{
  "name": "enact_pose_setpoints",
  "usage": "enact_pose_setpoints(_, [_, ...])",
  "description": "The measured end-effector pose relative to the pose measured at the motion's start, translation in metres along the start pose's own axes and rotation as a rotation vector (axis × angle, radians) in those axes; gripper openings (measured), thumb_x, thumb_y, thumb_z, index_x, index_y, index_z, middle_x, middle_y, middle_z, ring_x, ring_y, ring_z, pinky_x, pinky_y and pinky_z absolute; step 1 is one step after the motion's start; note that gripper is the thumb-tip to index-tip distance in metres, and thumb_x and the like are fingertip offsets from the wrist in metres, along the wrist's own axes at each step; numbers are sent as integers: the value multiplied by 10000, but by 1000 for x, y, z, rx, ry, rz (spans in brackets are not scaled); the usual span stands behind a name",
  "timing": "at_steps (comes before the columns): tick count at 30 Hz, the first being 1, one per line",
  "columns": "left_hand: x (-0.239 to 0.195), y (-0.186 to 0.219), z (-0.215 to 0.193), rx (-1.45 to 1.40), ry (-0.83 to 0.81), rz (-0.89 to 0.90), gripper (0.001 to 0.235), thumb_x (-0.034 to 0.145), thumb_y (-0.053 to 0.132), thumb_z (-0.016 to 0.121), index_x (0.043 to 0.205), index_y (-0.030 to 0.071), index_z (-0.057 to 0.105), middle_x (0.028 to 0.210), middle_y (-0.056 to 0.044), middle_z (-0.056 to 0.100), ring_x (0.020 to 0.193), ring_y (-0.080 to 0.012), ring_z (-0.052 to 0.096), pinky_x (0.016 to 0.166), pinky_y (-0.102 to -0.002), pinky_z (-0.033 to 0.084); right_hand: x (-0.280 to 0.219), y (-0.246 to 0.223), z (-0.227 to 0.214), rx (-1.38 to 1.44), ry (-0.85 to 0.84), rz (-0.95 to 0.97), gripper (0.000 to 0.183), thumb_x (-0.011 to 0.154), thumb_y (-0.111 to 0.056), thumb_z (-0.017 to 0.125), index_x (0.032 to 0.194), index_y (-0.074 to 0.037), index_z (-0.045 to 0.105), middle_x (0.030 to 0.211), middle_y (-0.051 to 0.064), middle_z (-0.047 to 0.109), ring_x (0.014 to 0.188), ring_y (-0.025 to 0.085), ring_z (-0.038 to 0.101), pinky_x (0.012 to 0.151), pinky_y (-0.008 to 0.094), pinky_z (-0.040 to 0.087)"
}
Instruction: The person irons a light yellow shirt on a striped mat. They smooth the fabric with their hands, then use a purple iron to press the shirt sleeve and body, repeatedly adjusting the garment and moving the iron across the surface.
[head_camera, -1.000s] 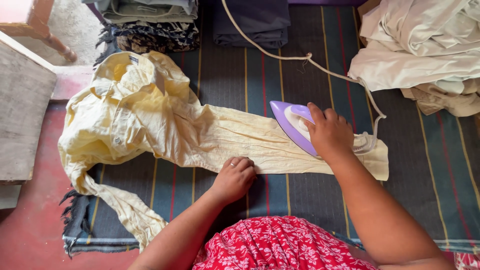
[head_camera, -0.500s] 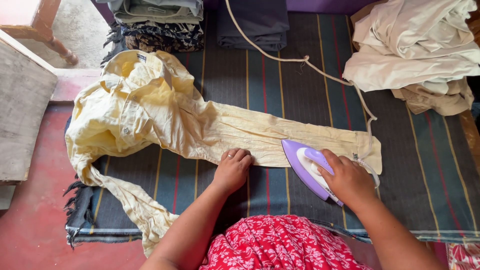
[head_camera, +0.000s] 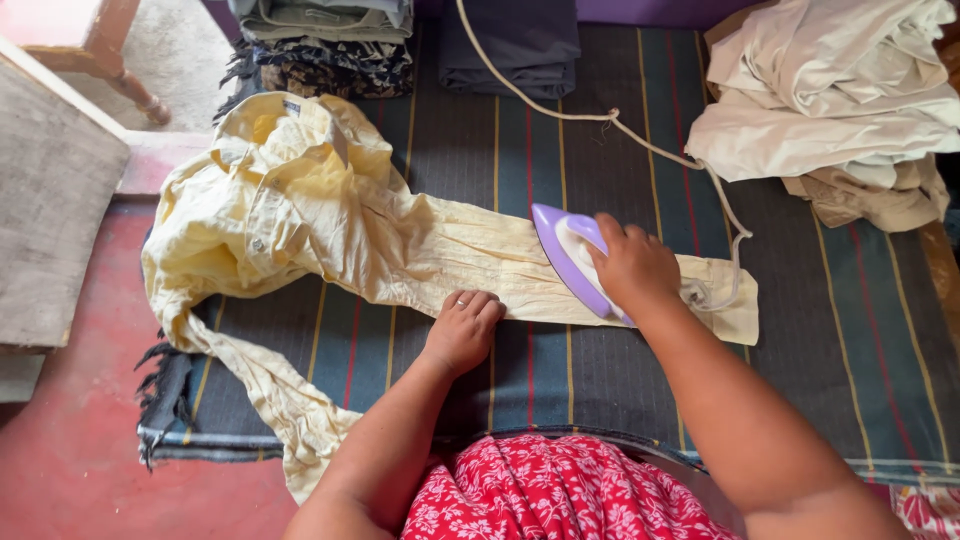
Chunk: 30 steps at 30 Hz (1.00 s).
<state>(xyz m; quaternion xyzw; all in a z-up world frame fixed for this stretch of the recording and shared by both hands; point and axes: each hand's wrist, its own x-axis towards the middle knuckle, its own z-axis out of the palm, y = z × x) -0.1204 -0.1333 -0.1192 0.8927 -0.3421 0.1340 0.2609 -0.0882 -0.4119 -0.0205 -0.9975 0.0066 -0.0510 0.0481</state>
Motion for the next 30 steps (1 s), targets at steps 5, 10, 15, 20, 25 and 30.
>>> enact_pose_setpoints(5, [-3, 3, 5, 65, -12, -40, 163, 884, 115, 601, 1034, 128, 662, 1098, -51, 662, 1143, -283, 603, 1036, -434, 417, 12, 0, 1, 24, -20, -56, 505, 958, -427, 640, 1413, -223, 557, 1045, 169, 707, 940, 398, 700, 785, 508, 561])
enact_pose_setpoints(10, [-4, 10, 4, 93, -45, -114, 178, 873, 201, 672, 1043, 149, 663, 1148, -49, 650, 1181, -280, 581, 1060, -442, 414, -19, 19, 3, 62, 24, -198, 508, 950, -452, 652, 1398, -220, 594, 1001, 160, 706, 898, 394, 696, 780, 503, 558])
enact_pose_setpoints(15, [-20, 32, -6, 103, -109, -163, 539, 777, 374, 759, 1239, 137, 612, 1338, -85, 563, 1365, -316, 460, 1164, -525, 295, -71, 38, -4, 42, 38, -266, 489, 906, -473, 673, 1336, -244, 631, 930, 123, 698, 828, 370, 698, 746, 492, 557])
enact_pose_setpoints(20, [-24, 42, -10, 156, -238, -226, 706, 792, 537, 757, 1353, 154, 564, 1479, -84, 487, 1462, -321, 349, 1199, -563, 216, -92, 47, -4, 74, 130, -310, 485, 858, -444, 715, 1290, -231, 657, 905, 91, 705, 828, 356, 705, 736, 489, 556])
enact_pose_setpoints(25, [-19, 45, -16, 149, -342, -246, 881, 703, 681, 761, 1373, 152, 544, 1501, -75, 455, 1479, -315, 297, 1198, -574, 179, -89, 42, -3, 56, 130, -293, 487, 848, -434, 730, 1286, -230, 665, 902, 88, 705, 824, 348, 705, 737, 475, 562])
enact_pose_setpoints(30, [-16, 40, -16, 118, -366, -156, 955, 656, 745, 752, 1400, 184, 545, 1524, -73, 442, 1489, -317, 291, 1204, -608, 138, -66, 31, 2, 46, 159, -308, 491, 853, -420, 729, 1297, -223, 659, 897, 90, 699, 820, 332, 702, 725, 472, 556])
